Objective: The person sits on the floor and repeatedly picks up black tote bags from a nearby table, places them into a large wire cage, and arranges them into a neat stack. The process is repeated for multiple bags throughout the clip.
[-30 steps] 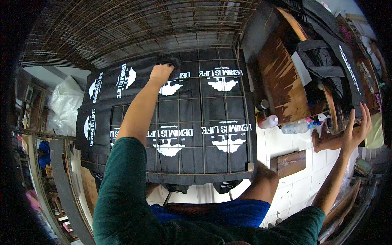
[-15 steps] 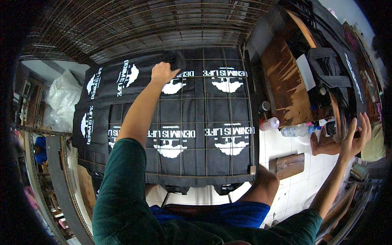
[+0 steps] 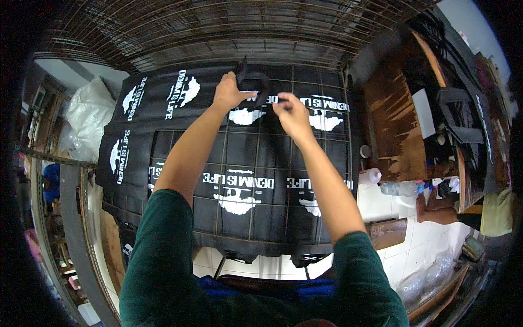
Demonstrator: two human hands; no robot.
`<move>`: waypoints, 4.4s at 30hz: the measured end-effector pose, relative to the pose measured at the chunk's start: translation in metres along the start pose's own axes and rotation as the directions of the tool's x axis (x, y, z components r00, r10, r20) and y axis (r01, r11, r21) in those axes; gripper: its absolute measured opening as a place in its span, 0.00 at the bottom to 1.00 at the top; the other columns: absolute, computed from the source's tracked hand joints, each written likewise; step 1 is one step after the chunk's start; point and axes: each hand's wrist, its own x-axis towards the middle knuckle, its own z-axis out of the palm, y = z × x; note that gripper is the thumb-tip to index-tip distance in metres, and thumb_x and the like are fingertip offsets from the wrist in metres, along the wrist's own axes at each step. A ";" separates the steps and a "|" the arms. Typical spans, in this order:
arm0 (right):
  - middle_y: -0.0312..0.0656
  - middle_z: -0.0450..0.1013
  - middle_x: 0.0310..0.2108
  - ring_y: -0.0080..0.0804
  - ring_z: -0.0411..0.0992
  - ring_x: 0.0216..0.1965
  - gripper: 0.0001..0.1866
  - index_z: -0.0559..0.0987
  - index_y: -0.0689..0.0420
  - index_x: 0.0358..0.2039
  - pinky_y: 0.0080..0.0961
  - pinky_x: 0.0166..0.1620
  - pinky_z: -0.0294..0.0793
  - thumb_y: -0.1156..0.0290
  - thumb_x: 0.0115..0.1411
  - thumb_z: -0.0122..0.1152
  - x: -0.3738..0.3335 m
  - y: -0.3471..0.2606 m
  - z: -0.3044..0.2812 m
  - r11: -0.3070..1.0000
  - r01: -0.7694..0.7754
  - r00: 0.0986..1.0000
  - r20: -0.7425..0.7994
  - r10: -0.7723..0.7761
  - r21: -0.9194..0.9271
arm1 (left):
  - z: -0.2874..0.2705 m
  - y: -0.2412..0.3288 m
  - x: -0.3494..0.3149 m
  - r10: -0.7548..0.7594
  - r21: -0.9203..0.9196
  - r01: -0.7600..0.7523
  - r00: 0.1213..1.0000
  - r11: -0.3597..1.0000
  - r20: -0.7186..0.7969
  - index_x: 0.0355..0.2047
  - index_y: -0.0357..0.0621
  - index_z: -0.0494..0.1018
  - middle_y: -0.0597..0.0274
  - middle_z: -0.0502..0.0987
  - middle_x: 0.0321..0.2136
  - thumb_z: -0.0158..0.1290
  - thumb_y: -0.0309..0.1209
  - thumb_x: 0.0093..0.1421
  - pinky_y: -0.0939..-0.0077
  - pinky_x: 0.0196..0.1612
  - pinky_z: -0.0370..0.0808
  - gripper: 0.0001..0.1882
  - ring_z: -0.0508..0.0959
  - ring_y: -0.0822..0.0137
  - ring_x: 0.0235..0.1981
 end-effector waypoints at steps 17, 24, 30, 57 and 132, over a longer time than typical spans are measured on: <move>0.55 0.74 0.38 0.50 0.72 0.42 0.26 0.71 0.56 0.46 0.38 0.47 0.69 0.65 0.45 0.61 0.069 0.039 0.089 0.835 -0.230 0.965 -0.231 0.127 -0.499 | -0.058 -0.191 -0.111 -0.660 -0.241 0.615 0.707 0.751 -0.253 0.46 0.37 0.66 0.42 0.71 0.41 0.62 0.46 0.43 0.60 0.48 0.68 0.34 0.71 0.46 0.44; 0.50 0.76 0.31 0.44 0.74 0.36 0.23 0.73 0.54 0.43 0.35 0.43 0.71 0.70 0.43 0.60 0.079 0.066 0.096 0.877 -0.259 0.952 -0.259 0.162 -0.404 | -0.059 -0.190 -0.096 -0.873 -0.574 0.669 0.446 0.473 -0.199 0.48 0.40 0.68 0.46 0.72 0.45 0.62 0.41 0.42 0.67 0.51 0.66 0.32 0.71 0.53 0.48; 0.44 0.75 0.20 0.38 0.75 0.27 0.24 0.71 0.58 0.45 0.31 0.39 0.72 0.72 0.43 0.59 0.079 0.076 0.104 0.905 -0.231 0.948 -0.291 0.127 -0.358 | -0.064 -0.180 -0.095 -0.908 -0.615 0.671 0.354 0.414 -0.225 0.47 0.40 0.68 0.46 0.71 0.46 0.62 0.38 0.43 0.66 0.51 0.66 0.31 0.70 0.53 0.48; 0.40 0.67 0.48 0.44 0.62 0.50 0.23 0.74 0.50 0.44 0.40 0.48 0.66 0.71 0.42 0.57 -0.167 -0.160 -0.386 0.080 -0.484 0.642 -0.415 -0.644 -0.871 | -0.115 -0.027 -0.323 -0.516 -0.840 0.163 0.843 0.518 -0.155 0.51 0.38 0.62 0.56 0.68 0.44 0.54 0.28 0.56 0.73 0.50 0.64 0.23 0.68 0.65 0.46; 0.45 0.57 0.50 0.34 0.62 0.43 0.17 0.70 0.51 0.49 0.30 0.46 0.75 0.75 0.58 0.52 0.098 0.093 -0.099 0.586 -0.398 0.825 -0.004 0.565 0.706 | -0.021 -0.108 -0.093 -0.466 -0.312 0.417 0.879 0.854 -0.098 0.37 0.45 0.75 0.48 0.77 0.31 0.58 0.28 0.47 0.63 0.44 0.72 0.15 0.77 0.50 0.37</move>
